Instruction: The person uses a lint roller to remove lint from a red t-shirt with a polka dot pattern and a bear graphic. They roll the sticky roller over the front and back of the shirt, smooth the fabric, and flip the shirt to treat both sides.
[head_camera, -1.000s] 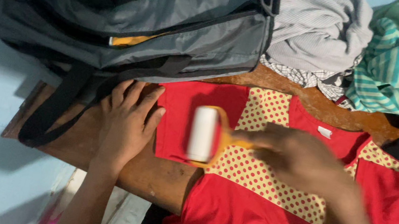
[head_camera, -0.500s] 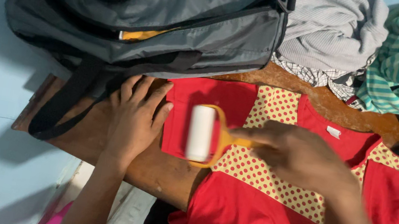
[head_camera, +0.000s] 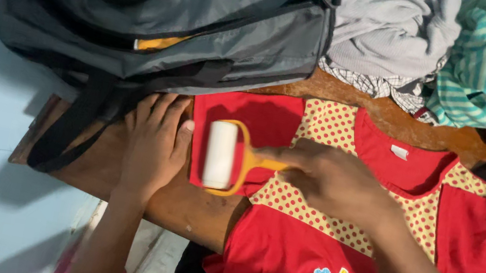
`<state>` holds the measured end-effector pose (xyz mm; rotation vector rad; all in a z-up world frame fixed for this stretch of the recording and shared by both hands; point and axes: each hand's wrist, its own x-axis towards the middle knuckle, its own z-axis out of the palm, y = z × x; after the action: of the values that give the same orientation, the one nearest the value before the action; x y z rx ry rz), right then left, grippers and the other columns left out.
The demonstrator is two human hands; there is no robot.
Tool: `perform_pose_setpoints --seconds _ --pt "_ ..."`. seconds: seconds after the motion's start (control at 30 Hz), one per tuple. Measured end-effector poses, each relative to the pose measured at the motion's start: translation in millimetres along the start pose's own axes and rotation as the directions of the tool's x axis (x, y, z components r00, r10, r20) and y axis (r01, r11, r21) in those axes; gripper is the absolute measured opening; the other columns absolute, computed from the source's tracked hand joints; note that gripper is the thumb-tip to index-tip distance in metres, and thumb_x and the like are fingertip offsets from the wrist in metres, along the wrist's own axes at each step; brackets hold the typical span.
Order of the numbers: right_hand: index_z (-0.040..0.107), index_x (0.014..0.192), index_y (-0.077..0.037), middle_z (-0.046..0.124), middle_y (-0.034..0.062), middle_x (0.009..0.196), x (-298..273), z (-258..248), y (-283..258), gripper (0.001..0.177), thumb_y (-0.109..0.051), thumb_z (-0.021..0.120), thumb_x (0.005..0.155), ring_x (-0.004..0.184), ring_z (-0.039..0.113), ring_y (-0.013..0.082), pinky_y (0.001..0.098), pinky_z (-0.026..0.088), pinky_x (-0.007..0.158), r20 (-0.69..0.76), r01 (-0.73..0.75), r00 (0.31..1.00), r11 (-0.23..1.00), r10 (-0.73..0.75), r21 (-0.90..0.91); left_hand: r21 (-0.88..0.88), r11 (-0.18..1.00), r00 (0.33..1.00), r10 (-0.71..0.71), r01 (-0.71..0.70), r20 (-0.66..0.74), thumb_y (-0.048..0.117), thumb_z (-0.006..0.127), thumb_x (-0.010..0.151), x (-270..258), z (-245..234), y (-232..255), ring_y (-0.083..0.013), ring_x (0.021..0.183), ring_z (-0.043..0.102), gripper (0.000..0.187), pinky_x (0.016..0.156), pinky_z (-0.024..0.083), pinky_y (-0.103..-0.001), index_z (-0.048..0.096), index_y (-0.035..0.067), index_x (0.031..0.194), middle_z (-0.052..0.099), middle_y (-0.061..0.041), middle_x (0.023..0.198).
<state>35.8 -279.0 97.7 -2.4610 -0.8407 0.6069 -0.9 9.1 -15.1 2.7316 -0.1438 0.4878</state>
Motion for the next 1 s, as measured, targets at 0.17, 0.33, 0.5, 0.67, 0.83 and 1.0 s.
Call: perform_pose_setpoints --seconds 0.17,0.33,0.5,0.67,0.83,1.0 --pt "0.049 0.150 -0.021 0.072 0.0107 0.115 -47.7 -20.5 45.3 0.061 -0.017 0.064 0.091 0.091 0.074 0.0205 0.0340 0.056 0.076 -0.181 -0.040 0.981 0.984 0.071 0.171 -0.014 0.993 0.993 0.116 -0.116 -0.009 0.039 0.066 0.096 2.9 -6.9 8.0 -0.0363 0.134 0.047 0.048 0.110 0.034 -0.056 0.065 0.004 0.130 0.057 -0.014 0.142" --pt "0.044 0.154 -0.011 0.066 0.0065 0.101 -109.9 -6.2 83.4 0.060 -0.017 0.061 0.096 0.088 0.060 0.0126 0.0270 0.048 0.079 -0.390 -0.173 0.865 0.918 0.315 0.358 -0.081 0.985 0.988 0.147 -0.150 -0.041 0.035 0.075 0.089 0.8 -8.0 14.7 -0.0353 0.121 0.055 0.042 0.100 0.041 -0.051 0.068 0.005 0.118 0.061 -0.011 0.131" --pt "0.046 0.154 -0.006 0.054 0.0044 0.088 -160.8 27.1 116.1 0.060 -0.016 0.062 0.097 0.077 0.048 0.0109 0.0254 0.042 0.068 -0.479 -0.249 0.729 0.841 0.489 0.480 -0.114 0.975 0.982 0.184 -0.189 -0.053 0.020 0.073 0.094 2.6 1.1 17.3 -0.0355 0.105 0.059 0.019 0.089 0.045 -0.050 0.067 0.009 0.108 0.064 -0.008 0.115" --pt "0.046 0.153 -0.005 0.050 -0.0004 0.082 -190.7 61.1 137.8 0.056 -0.015 0.060 0.099 0.070 0.047 0.0069 0.0228 0.042 0.061 -0.516 -0.116 0.589 0.697 0.622 0.708 -0.593 0.753 0.956 -0.264 0.286 0.126 0.014 0.069 0.099 -6.7 1.2 36.4 -0.0247 0.098 0.066 0.022 0.087 0.052 -0.038 0.062 0.005 0.118 0.066 -0.011 0.108" --pt "0.048 0.149 -0.005 0.049 -0.0026 0.083 -195.9 81.2 148.7 0.051 -0.012 0.059 0.099 0.068 0.045 0.0054 0.0212 0.038 0.059 -0.508 -0.132 0.530 0.657 0.679 0.742 -0.783 0.597 0.982 -0.158 0.177 0.101 0.006 0.063 0.095 6.8 -3.3 80.8 -0.0167 0.120 0.062 0.043 0.102 0.049 -0.029 0.053 0.004 0.137 0.064 -0.010 0.130" --pt "0.051 0.147 -0.005 0.051 -0.0034 0.084 -186.3 85.2 150.5 0.048 -0.014 0.057 0.101 0.069 0.046 0.0047 0.0206 0.039 0.061 -0.516 -0.052 0.558 0.648 0.649 0.760 -0.515 0.856 0.983 0.136 -0.053 0.125 0.003 0.066 0.092 27.5 -9.7 124.8 -0.0348 0.140 0.055 0.059 0.112 0.044 -0.041 0.052 0.001 0.149 0.055 -0.025 0.152"
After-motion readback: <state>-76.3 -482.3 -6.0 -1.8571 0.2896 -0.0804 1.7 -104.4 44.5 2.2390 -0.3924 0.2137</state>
